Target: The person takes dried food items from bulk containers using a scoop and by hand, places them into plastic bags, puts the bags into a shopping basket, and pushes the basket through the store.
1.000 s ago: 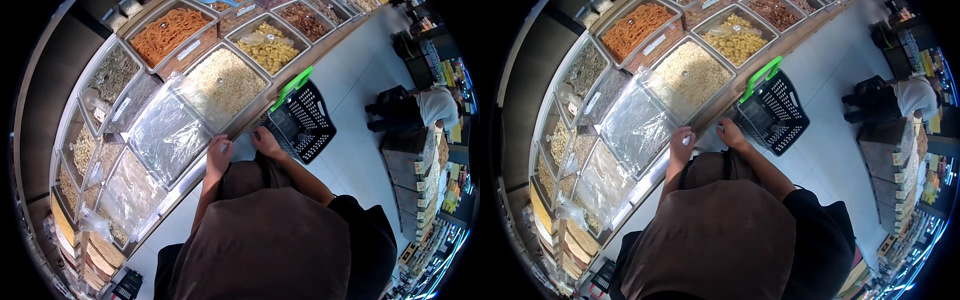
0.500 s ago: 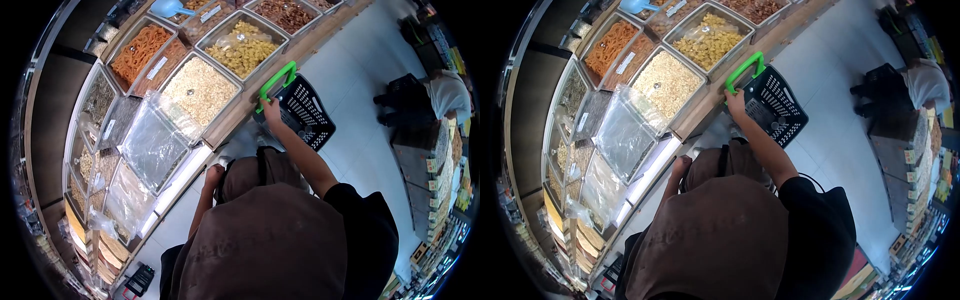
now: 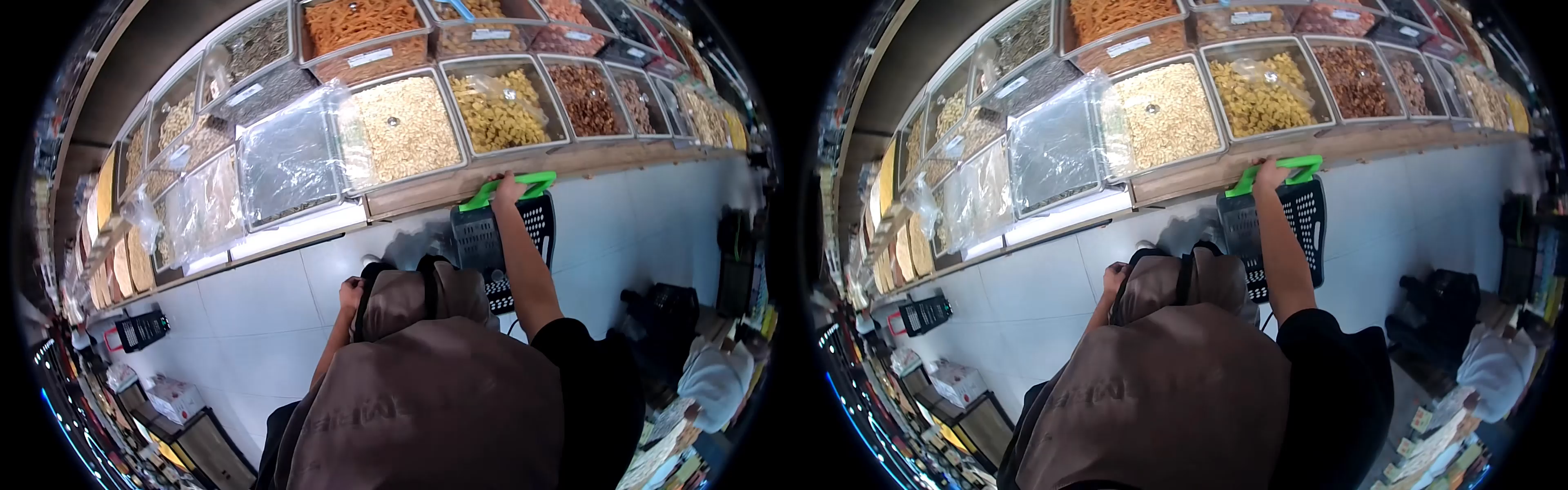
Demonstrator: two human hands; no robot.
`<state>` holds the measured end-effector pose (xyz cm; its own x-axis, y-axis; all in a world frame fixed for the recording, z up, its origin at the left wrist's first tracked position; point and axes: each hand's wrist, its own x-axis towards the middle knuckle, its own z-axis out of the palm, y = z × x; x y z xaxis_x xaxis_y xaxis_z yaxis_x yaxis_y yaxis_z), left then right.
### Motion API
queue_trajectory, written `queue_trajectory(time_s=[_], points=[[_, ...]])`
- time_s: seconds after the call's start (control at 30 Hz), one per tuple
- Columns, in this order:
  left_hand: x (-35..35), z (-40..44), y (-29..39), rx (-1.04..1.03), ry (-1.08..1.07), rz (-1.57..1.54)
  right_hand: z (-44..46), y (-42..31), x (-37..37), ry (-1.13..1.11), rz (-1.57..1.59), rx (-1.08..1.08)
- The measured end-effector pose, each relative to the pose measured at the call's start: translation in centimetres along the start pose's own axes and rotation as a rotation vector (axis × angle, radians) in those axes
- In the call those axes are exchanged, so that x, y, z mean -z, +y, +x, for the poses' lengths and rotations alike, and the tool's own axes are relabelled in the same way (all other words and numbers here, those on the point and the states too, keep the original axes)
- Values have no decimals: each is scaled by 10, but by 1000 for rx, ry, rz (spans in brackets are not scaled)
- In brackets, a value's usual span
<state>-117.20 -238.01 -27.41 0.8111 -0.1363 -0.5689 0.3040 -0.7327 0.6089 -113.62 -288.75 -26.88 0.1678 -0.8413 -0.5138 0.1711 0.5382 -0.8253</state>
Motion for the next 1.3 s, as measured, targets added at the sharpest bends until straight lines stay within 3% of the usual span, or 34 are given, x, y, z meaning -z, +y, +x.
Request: queue_trajectory(time_s=[0.17, 0.37, 0.67, 0.83, 0.9, 1.0, 1.13, 1.3], points=[[-8, 7, 3, 52, 78, 29, -6, 2, 9, -86, 118, -39], [-17, 2, -9, 68, 15, -123, -28, 7, 23, 1, -176, 131], [-13, -35, -58, 63, -86, -30, -84, 22, 79, -129, -205, -88], [-22, -58, -124, 53, -93, -74, -126, 37, 121, -124, -227, -138], [-32, -64, -162, 17, -148, -68, -145, 36, 139, -216, -346, 3], [-26, -95, -176, 100, -167, 1, -170, 33, 163, -260, -371, 14], [-46, -102, -253, 134, -217, 91, -182, 39, 200, -289, -417, 41], [-46, -137, -259, 159, -278, 130, -216, 38, 239, -310, -546, 48]])
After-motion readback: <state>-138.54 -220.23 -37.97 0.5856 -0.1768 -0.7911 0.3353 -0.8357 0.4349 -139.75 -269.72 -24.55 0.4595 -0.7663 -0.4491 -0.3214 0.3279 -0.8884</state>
